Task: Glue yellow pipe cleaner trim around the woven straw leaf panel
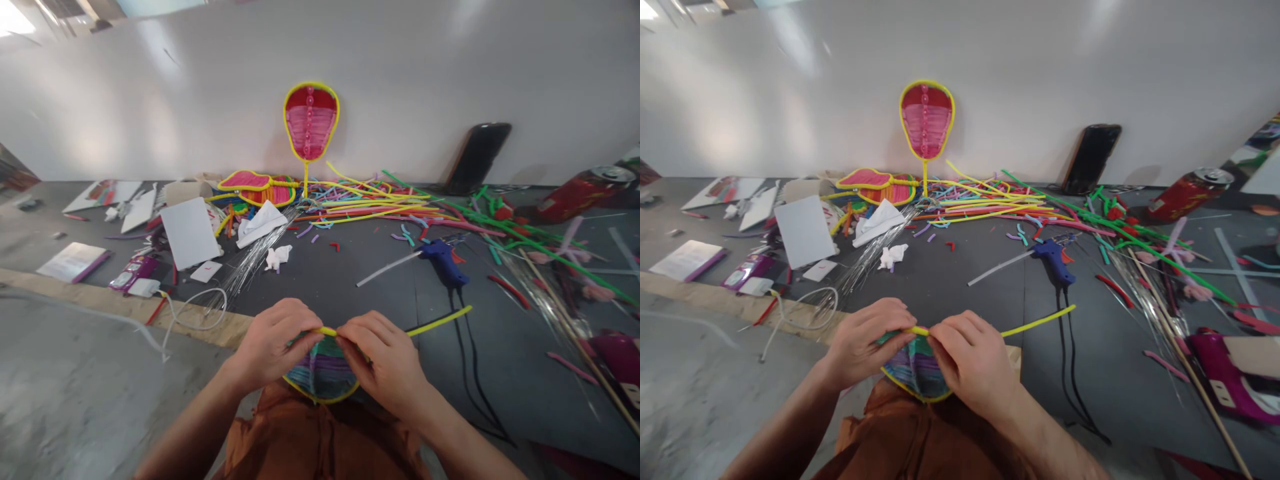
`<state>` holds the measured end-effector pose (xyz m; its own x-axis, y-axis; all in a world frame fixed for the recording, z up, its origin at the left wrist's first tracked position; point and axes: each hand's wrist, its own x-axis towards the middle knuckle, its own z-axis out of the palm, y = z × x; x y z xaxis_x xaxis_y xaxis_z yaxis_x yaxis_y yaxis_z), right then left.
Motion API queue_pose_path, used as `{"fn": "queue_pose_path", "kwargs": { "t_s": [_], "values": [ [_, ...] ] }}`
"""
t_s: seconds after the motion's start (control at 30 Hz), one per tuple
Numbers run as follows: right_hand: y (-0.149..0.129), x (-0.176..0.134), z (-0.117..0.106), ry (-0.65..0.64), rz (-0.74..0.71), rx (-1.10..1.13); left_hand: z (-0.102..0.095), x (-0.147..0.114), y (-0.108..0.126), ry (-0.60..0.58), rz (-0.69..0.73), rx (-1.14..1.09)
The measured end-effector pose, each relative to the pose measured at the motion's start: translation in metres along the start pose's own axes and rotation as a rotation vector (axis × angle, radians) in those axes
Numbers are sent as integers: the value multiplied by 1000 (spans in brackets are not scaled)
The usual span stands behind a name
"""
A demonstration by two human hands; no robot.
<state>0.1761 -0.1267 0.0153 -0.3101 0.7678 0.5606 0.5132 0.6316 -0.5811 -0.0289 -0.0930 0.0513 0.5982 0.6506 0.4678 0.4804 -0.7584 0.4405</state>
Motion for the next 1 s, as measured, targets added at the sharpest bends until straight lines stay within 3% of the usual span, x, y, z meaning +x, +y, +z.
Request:
{"fn": "queue_pose_path", "kwargs": {
  "t_s": [0.23, 1.0],
  "values": [
    [-1, 2, -1, -14, 8, 27, 0, 0, 0, -21, 73, -32],
    [-1, 6, -7, 25, -76, -128, 3, 3, 3, -33, 22, 127]
  ]
}}
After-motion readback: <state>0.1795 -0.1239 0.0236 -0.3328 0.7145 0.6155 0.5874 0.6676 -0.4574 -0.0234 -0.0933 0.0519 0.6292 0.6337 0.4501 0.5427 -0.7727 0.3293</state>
